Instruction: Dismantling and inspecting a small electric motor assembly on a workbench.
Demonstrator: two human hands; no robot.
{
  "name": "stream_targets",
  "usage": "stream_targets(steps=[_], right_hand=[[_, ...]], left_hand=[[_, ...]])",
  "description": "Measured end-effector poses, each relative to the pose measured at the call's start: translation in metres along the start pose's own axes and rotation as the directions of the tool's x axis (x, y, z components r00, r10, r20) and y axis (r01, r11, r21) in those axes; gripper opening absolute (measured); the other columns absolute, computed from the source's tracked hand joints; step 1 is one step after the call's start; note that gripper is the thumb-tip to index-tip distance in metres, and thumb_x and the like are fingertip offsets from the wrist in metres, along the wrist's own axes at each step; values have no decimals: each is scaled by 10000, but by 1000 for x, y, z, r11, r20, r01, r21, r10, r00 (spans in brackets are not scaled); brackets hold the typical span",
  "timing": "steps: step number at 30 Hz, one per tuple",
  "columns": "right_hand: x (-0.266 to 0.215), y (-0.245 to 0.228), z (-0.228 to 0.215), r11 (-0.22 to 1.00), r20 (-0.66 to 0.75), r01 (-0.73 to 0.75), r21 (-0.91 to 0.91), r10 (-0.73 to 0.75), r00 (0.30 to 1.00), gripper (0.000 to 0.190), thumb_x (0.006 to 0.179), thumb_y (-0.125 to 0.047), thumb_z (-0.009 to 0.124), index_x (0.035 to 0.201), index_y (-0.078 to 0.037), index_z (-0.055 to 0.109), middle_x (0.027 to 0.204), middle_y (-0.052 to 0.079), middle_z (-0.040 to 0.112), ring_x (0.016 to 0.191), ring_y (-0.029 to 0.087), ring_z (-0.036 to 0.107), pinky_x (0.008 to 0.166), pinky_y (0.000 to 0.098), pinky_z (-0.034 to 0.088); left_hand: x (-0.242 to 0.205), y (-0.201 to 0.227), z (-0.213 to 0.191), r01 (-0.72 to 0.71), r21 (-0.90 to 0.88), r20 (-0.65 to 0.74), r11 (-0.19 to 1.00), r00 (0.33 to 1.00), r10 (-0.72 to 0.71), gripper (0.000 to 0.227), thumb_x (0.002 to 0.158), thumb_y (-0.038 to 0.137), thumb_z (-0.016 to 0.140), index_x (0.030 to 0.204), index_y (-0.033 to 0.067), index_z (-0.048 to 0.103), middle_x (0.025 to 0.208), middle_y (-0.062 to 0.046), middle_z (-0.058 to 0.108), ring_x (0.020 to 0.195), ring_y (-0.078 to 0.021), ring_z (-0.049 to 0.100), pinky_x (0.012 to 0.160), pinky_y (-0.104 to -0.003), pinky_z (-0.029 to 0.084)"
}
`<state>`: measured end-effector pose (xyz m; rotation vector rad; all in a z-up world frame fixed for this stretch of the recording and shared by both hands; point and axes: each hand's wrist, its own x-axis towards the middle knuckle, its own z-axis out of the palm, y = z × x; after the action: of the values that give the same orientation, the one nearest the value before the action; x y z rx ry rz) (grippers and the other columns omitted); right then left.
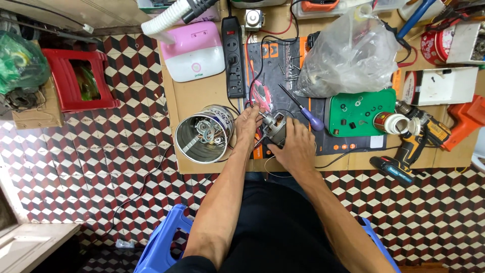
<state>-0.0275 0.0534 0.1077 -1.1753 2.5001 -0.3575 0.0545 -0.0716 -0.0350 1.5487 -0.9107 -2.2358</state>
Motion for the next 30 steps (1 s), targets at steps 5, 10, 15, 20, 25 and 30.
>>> stream_targets(steps=[5,10,15,20,25,30], right_hand=[[5,8,28,999,27,-47,-3,47,999,1047,616,-332,937,1456,22,421,1393,190,540,1269,360,516,1039,477,394],[3,9,30,1000,-25,-5,22,5,1000,1036,600,-288,953,1434,37,432,1373,197,557,1254,361,525,1032,474,401],[5,13,26,1000,-36,2,-7,-2,999,967,633,-262,934,1420,33,456,1319,180,592,1231,330,567,1021,465,412],[6,12,28,1000,-24,0,-11,0,1000,978,611,-275,932,1411,36,462,1317,183,597,1213,334,567,1023,462,412],[7,11,26,1000,-20,0,7,0,1000,986,622,-293,928,1426,37,462,1324,180,596,1230,334,566,1041,456,412],[7,14,24,1000,11,-2,-13,2,1000,1011,603,-304,935,1423,41,452,1341,187,589,1233,325,561,1050,473,395]], left_hand=[[4,-6,-2,38,-15,-58,999,998,-39,290,952,327,700,1047,56,739,991,-28,778,866,-106,679,887,-308,543],[7,-10,-6,37,-9,-74,999,997,-38,248,950,285,699,1055,65,744,988,-37,785,887,-107,695,886,-296,545],[27,-28,-10,-89,-69,-63,994,994,85,230,965,203,734,999,-24,737,911,-80,763,791,-130,677,778,-278,542],[19,-19,-6,-94,-9,-86,996,992,93,223,957,207,716,969,-15,737,897,-66,771,771,-110,681,748,-244,540],[15,-17,-4,-87,-6,-92,996,992,86,224,960,205,730,983,-19,740,907,-67,764,761,-111,648,738,-247,519],[25,-22,-7,-123,-47,-90,991,989,118,219,933,183,743,969,-32,728,883,-60,755,770,-126,684,751,-261,566]])
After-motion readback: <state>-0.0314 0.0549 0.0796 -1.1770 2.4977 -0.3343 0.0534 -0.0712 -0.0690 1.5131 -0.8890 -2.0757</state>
